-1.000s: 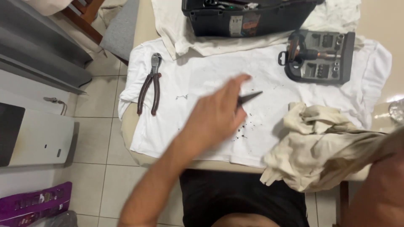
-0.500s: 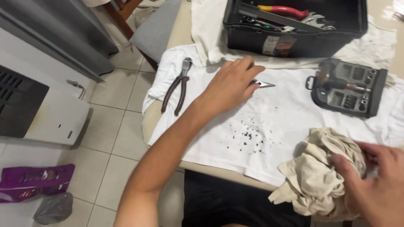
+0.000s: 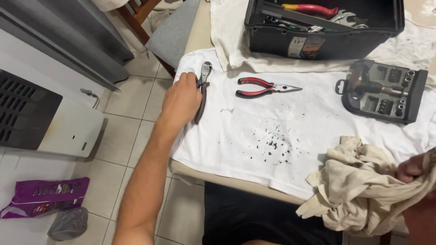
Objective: The person cleans various tools on a table covered with a white cloth. They use a cloth to wipe a vernier caliper, needle-nose pliers, and a pair of cutting pliers. They then clean a screwdriver handle and a drill bit from a set.
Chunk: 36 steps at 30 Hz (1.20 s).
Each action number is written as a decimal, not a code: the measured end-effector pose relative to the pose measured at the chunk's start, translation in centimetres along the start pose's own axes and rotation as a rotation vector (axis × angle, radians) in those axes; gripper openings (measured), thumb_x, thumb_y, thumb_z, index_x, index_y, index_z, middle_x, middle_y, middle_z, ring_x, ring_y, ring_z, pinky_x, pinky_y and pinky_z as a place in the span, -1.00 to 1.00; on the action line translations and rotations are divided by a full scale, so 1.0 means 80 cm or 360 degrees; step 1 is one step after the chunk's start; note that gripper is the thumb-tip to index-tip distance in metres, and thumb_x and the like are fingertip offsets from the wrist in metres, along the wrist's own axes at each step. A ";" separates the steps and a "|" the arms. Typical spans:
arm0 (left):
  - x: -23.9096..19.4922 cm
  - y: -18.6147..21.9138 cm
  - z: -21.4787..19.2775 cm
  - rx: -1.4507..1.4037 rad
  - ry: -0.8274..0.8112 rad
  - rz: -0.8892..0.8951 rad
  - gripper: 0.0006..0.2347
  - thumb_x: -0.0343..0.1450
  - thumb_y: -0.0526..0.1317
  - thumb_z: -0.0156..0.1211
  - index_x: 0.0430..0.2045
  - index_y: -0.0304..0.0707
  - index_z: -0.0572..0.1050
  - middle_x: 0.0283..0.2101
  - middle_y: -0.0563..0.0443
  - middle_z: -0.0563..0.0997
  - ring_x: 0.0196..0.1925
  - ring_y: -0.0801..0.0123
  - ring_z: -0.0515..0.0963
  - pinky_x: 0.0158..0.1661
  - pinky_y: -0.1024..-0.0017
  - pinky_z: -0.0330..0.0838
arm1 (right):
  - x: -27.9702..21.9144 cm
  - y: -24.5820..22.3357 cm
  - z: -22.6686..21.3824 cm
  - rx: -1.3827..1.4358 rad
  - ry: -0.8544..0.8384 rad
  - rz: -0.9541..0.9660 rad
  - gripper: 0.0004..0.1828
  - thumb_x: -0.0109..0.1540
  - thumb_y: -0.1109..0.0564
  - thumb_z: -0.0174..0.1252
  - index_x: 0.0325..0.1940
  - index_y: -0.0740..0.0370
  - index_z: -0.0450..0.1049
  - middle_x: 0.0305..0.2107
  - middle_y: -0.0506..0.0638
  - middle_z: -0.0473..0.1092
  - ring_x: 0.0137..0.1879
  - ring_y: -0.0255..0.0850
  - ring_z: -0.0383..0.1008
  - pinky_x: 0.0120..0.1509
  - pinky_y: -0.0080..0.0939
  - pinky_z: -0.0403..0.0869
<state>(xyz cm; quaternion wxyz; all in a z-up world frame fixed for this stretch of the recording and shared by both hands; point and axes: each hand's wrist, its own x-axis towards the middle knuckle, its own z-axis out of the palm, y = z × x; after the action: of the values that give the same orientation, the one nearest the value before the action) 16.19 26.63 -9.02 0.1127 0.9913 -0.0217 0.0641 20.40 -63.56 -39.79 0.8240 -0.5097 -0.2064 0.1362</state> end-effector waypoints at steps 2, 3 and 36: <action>-0.007 0.020 -0.014 0.0037 0.0113 0.0060 -0.87 0.59 -0.30 0.06 -0.05 -0.38 0.40 -0.12 -0.34 0.52 -0.27 -0.38 0.59 -0.29 -0.30 0.41 | -0.008 0.040 0.080 0.0412 -0.0213 -0.0021 -0.66 0.59 0.20 0.29 0.33 0.57 0.66 -0.14 0.41 0.69 -0.18 0.32 0.65 -0.11 0.31 0.58; -0.014 0.033 -0.027 -0.0085 0.0167 0.0023 -0.89 0.60 -0.38 -0.06 -0.04 -0.40 0.36 -0.08 -0.37 0.48 -0.29 -0.38 0.55 -0.32 -0.29 0.36 | -0.002 0.029 0.179 0.0619 -0.0322 -0.0032 -0.65 0.58 0.20 0.28 0.33 0.57 0.67 -0.16 0.42 0.70 -0.21 0.34 0.66 -0.17 0.34 0.59; -0.241 0.354 -0.054 -0.2925 -0.0408 -0.0540 -0.47 0.52 -0.08 0.32 0.33 -0.24 0.25 0.10 -0.12 0.59 -0.01 0.43 0.60 0.03 0.40 0.52 | 0.085 -0.173 0.789 -0.1004 0.0627 0.0089 -0.79 0.33 0.06 0.33 -0.05 0.23 0.63 -0.09 0.10 0.61 0.04 -0.16 0.62 0.16 -0.21 0.51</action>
<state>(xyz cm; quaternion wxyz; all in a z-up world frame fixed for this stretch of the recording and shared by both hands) -5.06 0.60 -1.11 0.8549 0.5034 0.0687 -0.1050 -3.71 -17.29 -1.05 0.6463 -0.7605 -0.0617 -0.0122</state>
